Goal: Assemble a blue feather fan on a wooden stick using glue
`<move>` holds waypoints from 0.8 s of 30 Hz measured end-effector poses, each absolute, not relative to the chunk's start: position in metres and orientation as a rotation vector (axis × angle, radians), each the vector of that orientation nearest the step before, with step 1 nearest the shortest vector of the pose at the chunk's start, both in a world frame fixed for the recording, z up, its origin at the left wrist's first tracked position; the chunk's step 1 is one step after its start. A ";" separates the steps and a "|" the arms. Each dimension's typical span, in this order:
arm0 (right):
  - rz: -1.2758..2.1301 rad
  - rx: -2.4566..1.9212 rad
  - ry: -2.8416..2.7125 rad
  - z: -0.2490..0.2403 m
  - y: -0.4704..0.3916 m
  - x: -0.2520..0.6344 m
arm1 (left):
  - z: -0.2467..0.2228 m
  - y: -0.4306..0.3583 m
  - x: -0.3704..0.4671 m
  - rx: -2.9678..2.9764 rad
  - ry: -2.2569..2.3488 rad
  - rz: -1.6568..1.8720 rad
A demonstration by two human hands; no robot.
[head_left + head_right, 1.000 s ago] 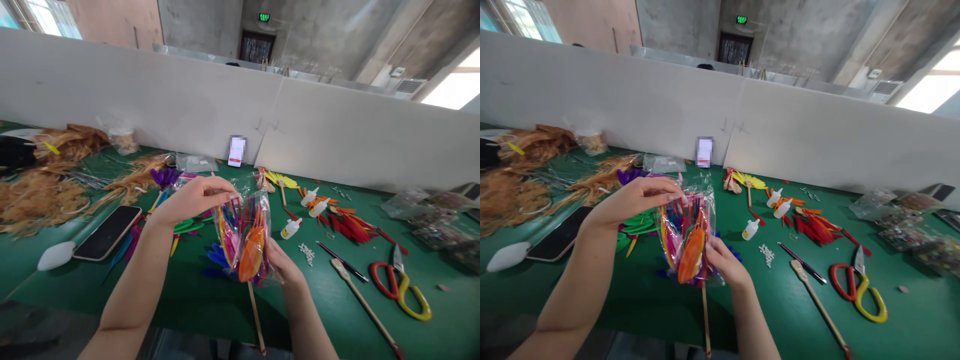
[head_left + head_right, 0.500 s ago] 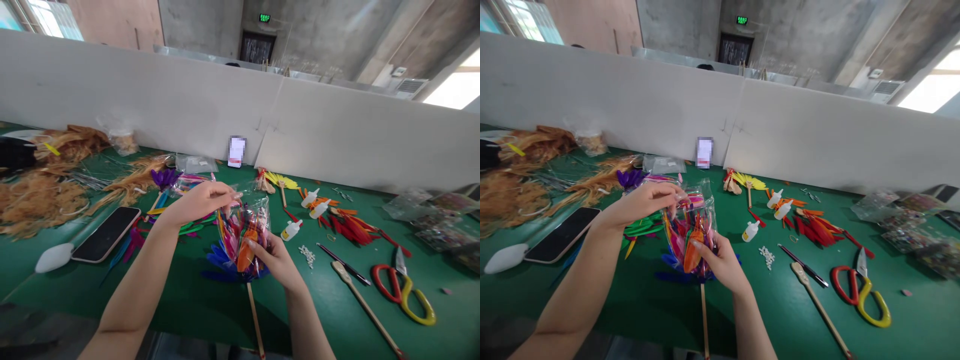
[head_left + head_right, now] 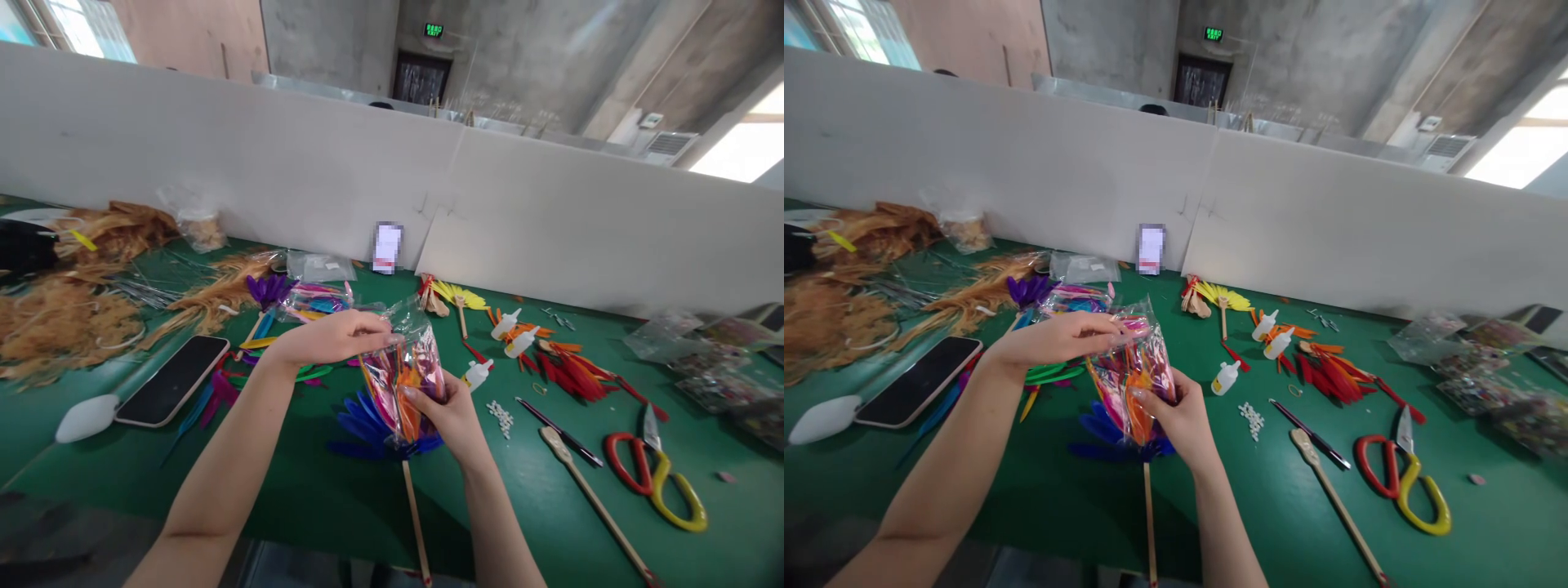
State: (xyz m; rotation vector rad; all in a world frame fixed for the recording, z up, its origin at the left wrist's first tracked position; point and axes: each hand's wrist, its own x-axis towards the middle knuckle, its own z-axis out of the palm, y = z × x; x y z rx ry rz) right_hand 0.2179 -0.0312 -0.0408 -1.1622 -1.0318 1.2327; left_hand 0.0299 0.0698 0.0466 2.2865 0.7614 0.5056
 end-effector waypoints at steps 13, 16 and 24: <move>1.300 -1.128 -1.096 -0.034 -0.034 0.215 | 0.038 0.075 0.042 2.094 0.824 0.741; 1.297 -1.125 -1.114 -0.037 -0.034 0.214 | 0.041 0.072 0.043 2.119 0.807 0.802; 1.296 -1.127 -1.121 -0.041 -0.033 0.212 | 0.040 0.071 0.050 2.122 0.910 1.113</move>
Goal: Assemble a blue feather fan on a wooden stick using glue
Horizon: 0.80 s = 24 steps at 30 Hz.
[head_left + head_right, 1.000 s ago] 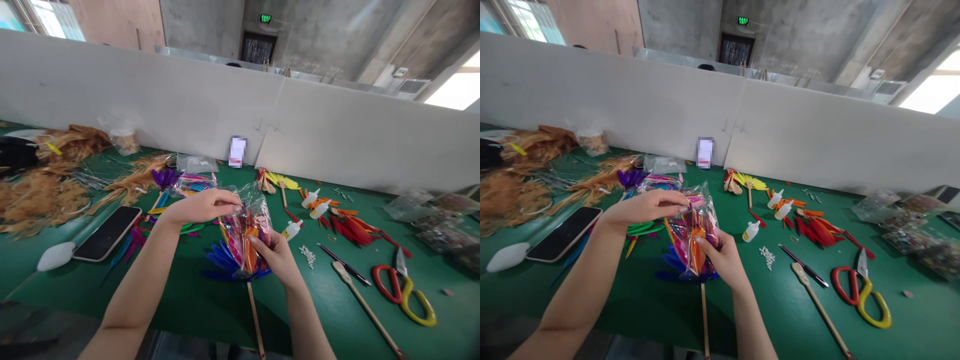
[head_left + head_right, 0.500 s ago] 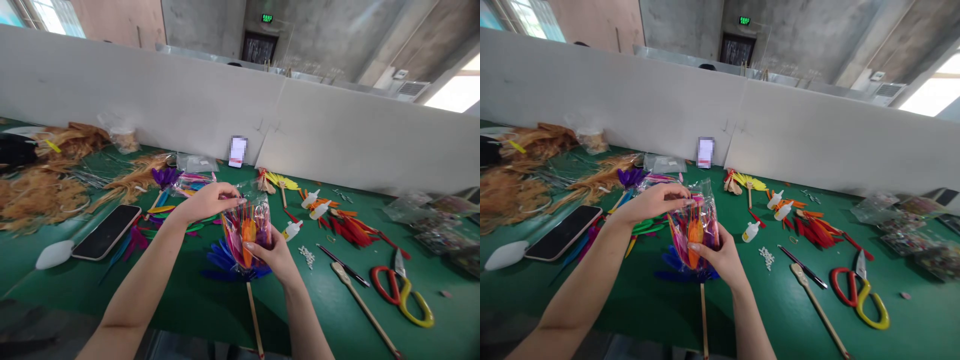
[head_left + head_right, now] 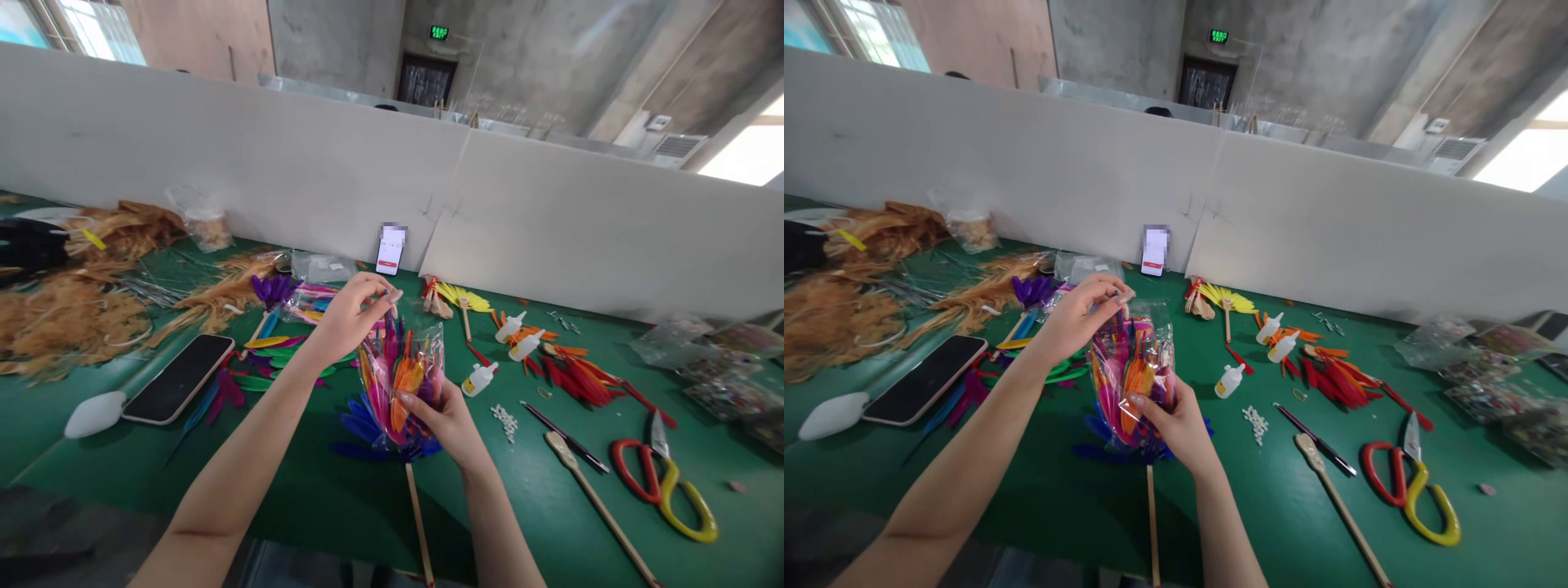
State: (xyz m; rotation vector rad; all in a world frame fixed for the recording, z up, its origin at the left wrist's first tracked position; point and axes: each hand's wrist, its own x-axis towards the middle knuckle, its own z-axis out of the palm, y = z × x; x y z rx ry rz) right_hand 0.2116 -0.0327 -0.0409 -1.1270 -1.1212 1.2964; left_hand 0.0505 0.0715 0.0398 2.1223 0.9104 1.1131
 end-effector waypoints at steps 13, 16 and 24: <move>1.280 -1.145 -1.071 -0.051 -0.029 0.218 | 0.044 0.073 0.036 2.280 0.918 0.770; 1.235 -1.184 -1.086 -0.050 -0.029 0.217 | 0.046 0.073 0.035 2.272 0.829 0.678; 1.284 -1.165 -1.101 -0.046 -0.030 0.216 | 0.046 0.070 0.038 2.207 0.826 0.690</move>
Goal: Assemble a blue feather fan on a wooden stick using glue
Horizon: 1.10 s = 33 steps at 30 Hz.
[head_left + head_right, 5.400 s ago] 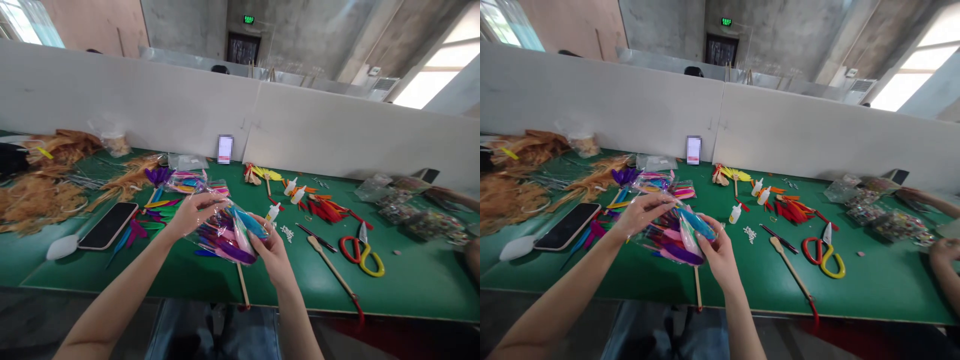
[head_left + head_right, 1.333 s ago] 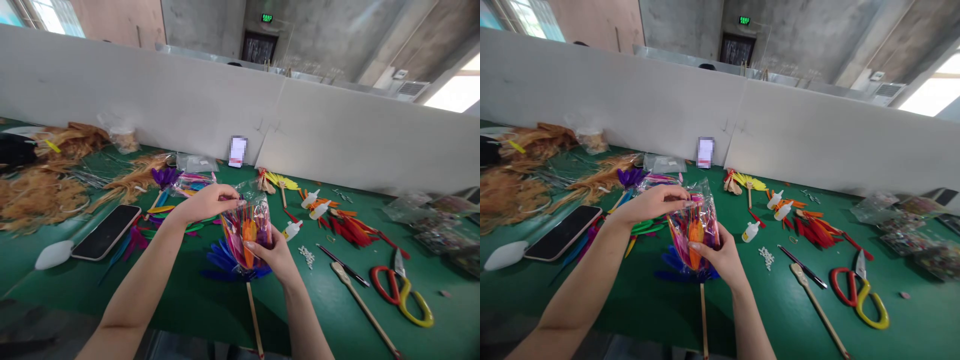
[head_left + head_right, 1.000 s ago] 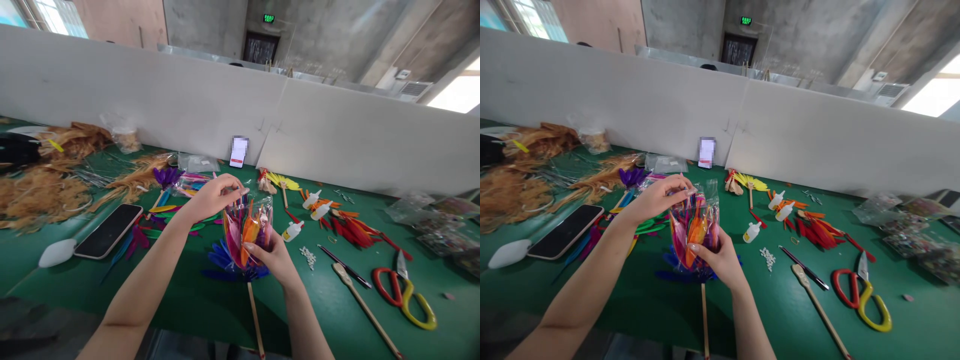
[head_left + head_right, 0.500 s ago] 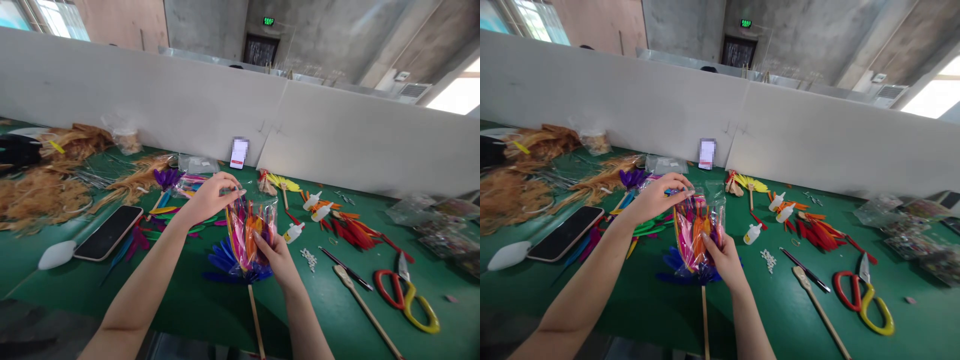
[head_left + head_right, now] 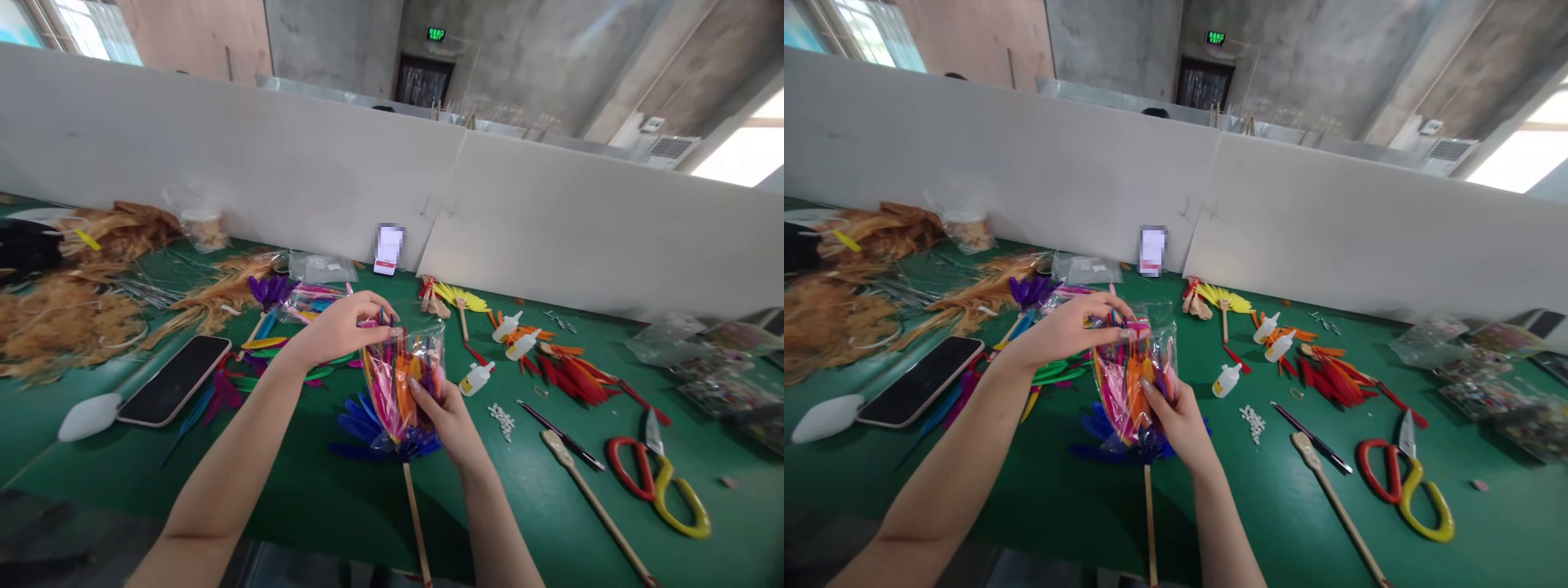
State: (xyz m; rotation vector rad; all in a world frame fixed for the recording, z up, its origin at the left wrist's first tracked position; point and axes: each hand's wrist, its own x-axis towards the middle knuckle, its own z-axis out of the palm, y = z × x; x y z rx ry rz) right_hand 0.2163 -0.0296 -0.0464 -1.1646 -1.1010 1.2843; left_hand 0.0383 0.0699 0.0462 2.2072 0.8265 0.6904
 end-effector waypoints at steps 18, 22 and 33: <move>1.215 -1.145 -1.021 -0.044 -0.034 0.203 | 0.044 0.059 0.057 2.079 0.831 0.819; 1.158 -1.162 -1.021 -0.045 -0.032 0.205 | 0.043 0.059 0.059 2.008 0.912 0.957; 1.176 -1.173 -1.016 -0.046 -0.031 0.204 | 0.041 0.063 0.054 2.037 0.936 0.984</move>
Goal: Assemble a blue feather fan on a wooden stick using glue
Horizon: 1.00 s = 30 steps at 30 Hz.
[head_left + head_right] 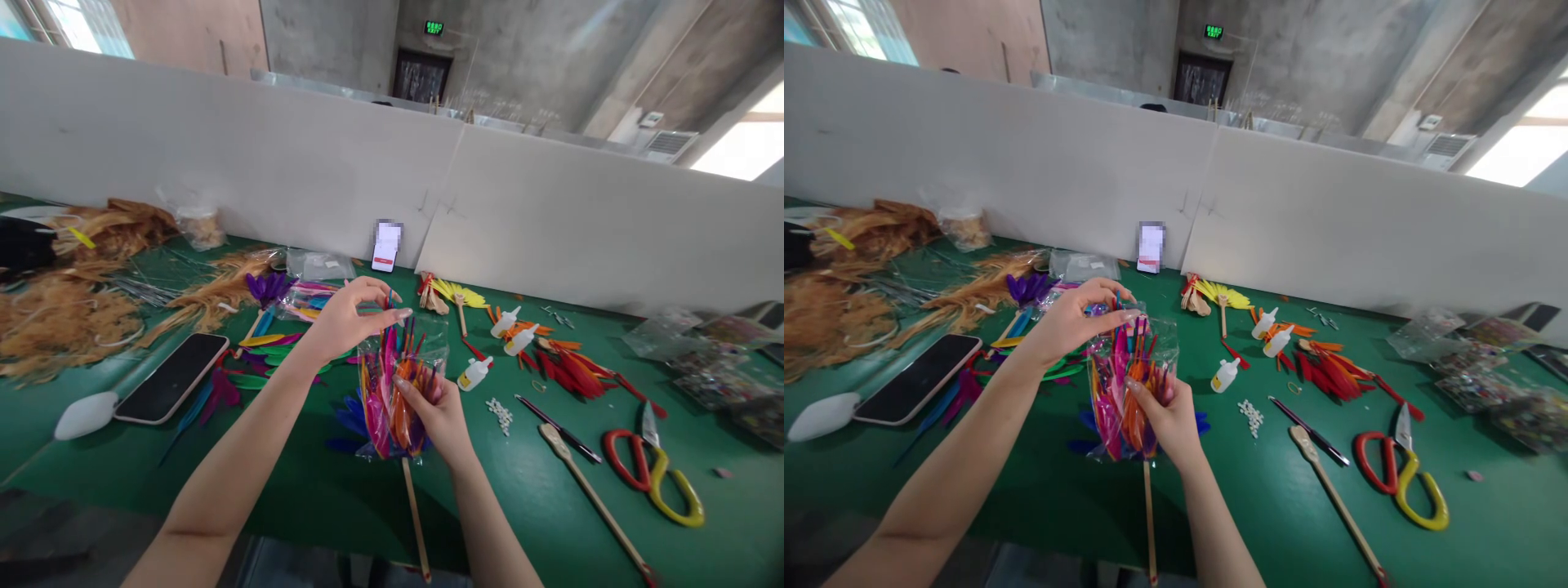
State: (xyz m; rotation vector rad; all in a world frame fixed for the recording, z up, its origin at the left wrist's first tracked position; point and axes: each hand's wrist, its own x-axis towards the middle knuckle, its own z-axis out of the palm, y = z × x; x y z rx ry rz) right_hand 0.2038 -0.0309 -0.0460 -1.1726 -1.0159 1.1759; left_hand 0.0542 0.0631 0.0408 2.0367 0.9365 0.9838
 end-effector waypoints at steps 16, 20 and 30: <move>0.948 -1.216 -1.120 -0.059 -0.024 0.209 | 0.041 0.071 0.046 2.389 0.769 0.465; 0.925 -1.207 -1.170 -0.060 -0.023 0.210 | 0.045 0.066 0.041 2.482 0.705 0.314; 0.829 -0.951 -1.483 -0.019 -0.026 0.204 | 0.091 0.045 -0.002 2.452 0.917 0.757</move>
